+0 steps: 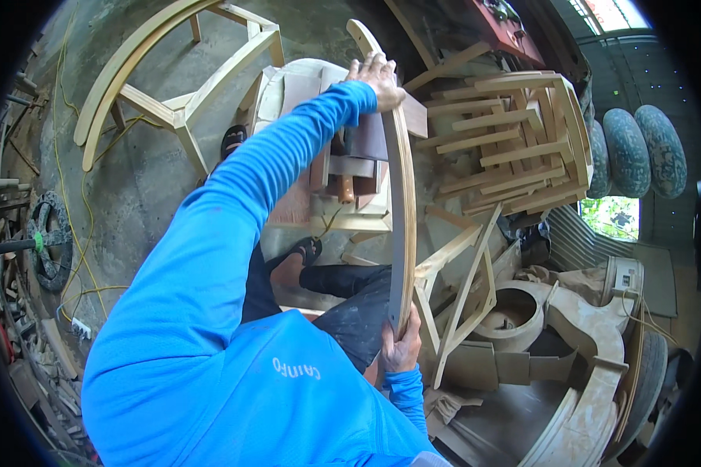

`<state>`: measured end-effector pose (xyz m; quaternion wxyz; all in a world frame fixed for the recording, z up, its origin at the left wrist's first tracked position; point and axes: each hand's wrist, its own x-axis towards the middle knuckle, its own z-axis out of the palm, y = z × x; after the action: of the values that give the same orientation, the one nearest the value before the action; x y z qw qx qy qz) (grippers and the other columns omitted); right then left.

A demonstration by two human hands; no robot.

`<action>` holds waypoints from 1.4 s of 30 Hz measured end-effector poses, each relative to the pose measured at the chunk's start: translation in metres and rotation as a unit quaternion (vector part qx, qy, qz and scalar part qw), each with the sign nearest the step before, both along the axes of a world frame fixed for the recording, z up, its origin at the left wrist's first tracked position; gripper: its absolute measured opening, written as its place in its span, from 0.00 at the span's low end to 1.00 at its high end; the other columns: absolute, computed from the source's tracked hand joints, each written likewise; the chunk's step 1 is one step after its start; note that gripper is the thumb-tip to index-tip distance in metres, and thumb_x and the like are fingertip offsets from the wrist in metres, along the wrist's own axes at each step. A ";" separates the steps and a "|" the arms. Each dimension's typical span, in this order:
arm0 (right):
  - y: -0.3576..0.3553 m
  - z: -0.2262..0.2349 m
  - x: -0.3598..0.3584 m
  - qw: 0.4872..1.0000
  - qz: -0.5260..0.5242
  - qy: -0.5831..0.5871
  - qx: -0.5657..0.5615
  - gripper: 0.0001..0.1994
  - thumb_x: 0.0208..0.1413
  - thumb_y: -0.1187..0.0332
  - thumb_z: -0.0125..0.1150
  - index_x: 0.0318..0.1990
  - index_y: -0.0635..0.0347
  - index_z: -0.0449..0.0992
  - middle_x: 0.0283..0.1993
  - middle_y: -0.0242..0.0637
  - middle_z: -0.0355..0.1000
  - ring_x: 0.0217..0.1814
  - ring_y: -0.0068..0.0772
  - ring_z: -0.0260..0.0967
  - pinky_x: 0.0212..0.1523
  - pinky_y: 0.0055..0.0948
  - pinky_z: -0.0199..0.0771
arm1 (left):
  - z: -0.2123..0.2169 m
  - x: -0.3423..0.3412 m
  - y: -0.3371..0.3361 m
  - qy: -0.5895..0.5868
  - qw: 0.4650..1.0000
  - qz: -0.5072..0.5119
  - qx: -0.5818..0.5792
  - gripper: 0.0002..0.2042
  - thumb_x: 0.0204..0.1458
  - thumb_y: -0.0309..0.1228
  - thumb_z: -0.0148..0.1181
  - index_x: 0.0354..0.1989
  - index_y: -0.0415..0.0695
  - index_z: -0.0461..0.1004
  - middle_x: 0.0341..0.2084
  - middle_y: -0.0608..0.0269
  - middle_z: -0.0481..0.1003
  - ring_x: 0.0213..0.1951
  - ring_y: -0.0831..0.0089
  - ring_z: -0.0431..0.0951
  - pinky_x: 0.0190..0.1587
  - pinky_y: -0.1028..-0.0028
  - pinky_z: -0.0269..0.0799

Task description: The recorder uses a stationary belt sander to smooth the edges and surfaces of a curved wooden chair component.

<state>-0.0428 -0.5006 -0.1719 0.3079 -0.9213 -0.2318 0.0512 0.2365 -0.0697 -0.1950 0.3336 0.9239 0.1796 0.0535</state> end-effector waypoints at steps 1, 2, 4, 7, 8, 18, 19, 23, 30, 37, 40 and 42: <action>0.018 0.005 0.013 1.000 0.001 -0.001 -0.002 0.32 0.58 0.71 0.66 0.70 0.60 0.60 0.56 0.60 0.74 0.55 0.61 0.77 0.51 0.42 0.79 | -0.005 0.015 0.016 0.008 1.000 0.000 -0.012 0.42 0.56 0.51 0.48 0.76 0.41 0.49 0.78 0.48 0.41 0.79 0.55 0.34 0.77 0.49 0.31; 0.037 0.013 0.026 1.000 0.011 -0.006 -0.017 0.34 0.58 0.71 0.65 0.71 0.60 0.57 0.56 0.61 0.73 0.55 0.62 0.76 0.51 0.43 0.79 | -0.009 0.031 0.030 0.019 1.000 0.001 -0.008 0.42 0.56 0.51 0.48 0.76 0.41 0.49 0.78 0.48 0.41 0.79 0.55 0.35 0.77 0.49 0.32; 0.074 0.026 0.054 0.999 0.032 -0.010 -0.041 0.37 0.59 0.70 0.64 0.73 0.59 0.53 0.56 0.64 0.73 0.54 0.65 0.76 0.50 0.46 0.79 | -0.024 0.069 0.060 0.027 1.000 0.013 -0.010 0.41 0.55 0.51 0.49 0.76 0.42 0.50 0.77 0.48 0.43 0.79 0.55 0.37 0.76 0.46 0.34; 0.127 0.032 0.100 0.998 0.028 0.014 -0.055 0.37 0.61 0.69 0.63 0.74 0.58 0.50 0.49 0.67 0.75 0.49 0.68 0.76 0.45 0.49 0.79 | -0.056 0.123 0.112 0.033 0.999 0.036 -0.017 0.41 0.56 0.53 0.50 0.76 0.45 0.53 0.77 0.46 0.45 0.78 0.53 0.40 0.75 0.44 0.37; 0.145 0.031 0.117 0.998 0.029 0.011 -0.058 0.37 0.61 0.69 0.63 0.74 0.58 0.50 0.49 0.67 0.75 0.49 0.68 0.76 0.45 0.49 0.79 | -0.065 0.139 0.137 0.031 0.999 0.037 -0.020 0.41 0.56 0.53 0.50 0.76 0.45 0.53 0.77 0.46 0.45 0.78 0.53 0.40 0.75 0.44 0.37; 0.297 0.020 0.285 0.986 0.076 0.012 -0.149 0.36 0.62 0.62 0.57 0.75 0.51 0.48 0.38 0.63 0.77 0.36 0.64 0.78 0.38 0.54 0.80 | -0.121 0.202 0.164 0.015 0.999 0.028 0.040 0.30 0.61 0.51 0.50 0.70 0.54 0.65 0.74 0.45 0.54 0.76 0.45 0.47 0.75 0.46 0.37; 0.297 0.021 0.301 0.987 0.062 0.032 -0.143 0.37 0.62 0.63 0.59 0.75 0.49 0.49 0.38 0.59 0.78 0.32 0.55 0.81 0.33 0.48 0.83 | -0.109 0.206 0.146 0.046 0.995 -0.042 0.078 0.25 0.62 0.50 0.50 0.68 0.60 0.69 0.74 0.45 0.54 0.76 0.46 0.48 0.75 0.43 0.38; 0.303 0.010 0.302 0.991 0.065 0.011 -0.115 0.36 0.61 0.64 0.59 0.76 0.44 0.52 0.35 0.55 0.78 0.28 0.47 0.80 0.29 0.44 0.83 | -0.092 0.183 0.149 0.105 0.988 -0.029 0.111 0.25 0.66 0.51 0.40 0.68 0.61 0.69 0.76 0.54 0.51 0.78 0.53 0.41 0.76 0.45 0.28; 0.173 0.006 0.161 0.995 0.061 -0.001 -0.073 0.41 0.59 0.68 0.58 0.78 0.46 0.44 0.35 0.68 0.76 0.37 0.71 0.76 0.36 0.59 0.78 | -0.030 0.110 0.090 0.109 0.992 0.055 -0.011 0.43 0.54 0.56 0.52 0.78 0.54 0.48 0.79 0.61 0.39 0.79 0.57 0.33 0.75 0.43 0.32; -0.036 -0.021 -0.031 0.998 -0.007 -0.002 -0.058 0.43 0.57 0.71 0.67 0.76 0.57 0.47 0.56 0.65 0.73 0.51 0.65 0.77 0.42 0.49 0.81 | -0.015 0.049 0.037 0.037 0.998 0.046 -0.006 0.47 0.49 0.52 0.56 0.78 0.47 0.48 0.79 0.55 0.40 0.79 0.59 0.34 0.75 0.43 0.38; -0.105 -0.038 -0.099 0.996 -0.035 -0.049 -0.058 0.44 0.55 0.67 0.70 0.76 0.57 0.48 0.49 0.64 0.76 0.46 0.64 0.79 0.39 0.49 0.82 | 0.014 0.005 -0.026 0.024 0.999 0.016 0.025 0.47 0.50 0.52 0.55 0.77 0.44 0.48 0.78 0.54 0.42 0.79 0.60 0.34 0.76 0.45 0.32; -0.140 -0.043 -0.131 0.996 -0.054 -0.055 -0.050 0.45 0.54 0.66 0.73 0.75 0.57 0.50 0.41 0.62 0.78 0.40 0.64 0.80 0.36 0.49 0.82 | 0.023 -0.031 -0.058 0.015 0.999 0.015 0.043 0.45 0.53 0.52 0.52 0.77 0.43 0.47 0.78 0.55 0.41 0.79 0.59 0.34 0.76 0.46 0.23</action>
<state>-0.1743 -0.6402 -0.2150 0.2502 -0.9483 -0.1952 -0.0043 0.2054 -0.1280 -0.1720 0.2896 0.9355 0.1958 0.0522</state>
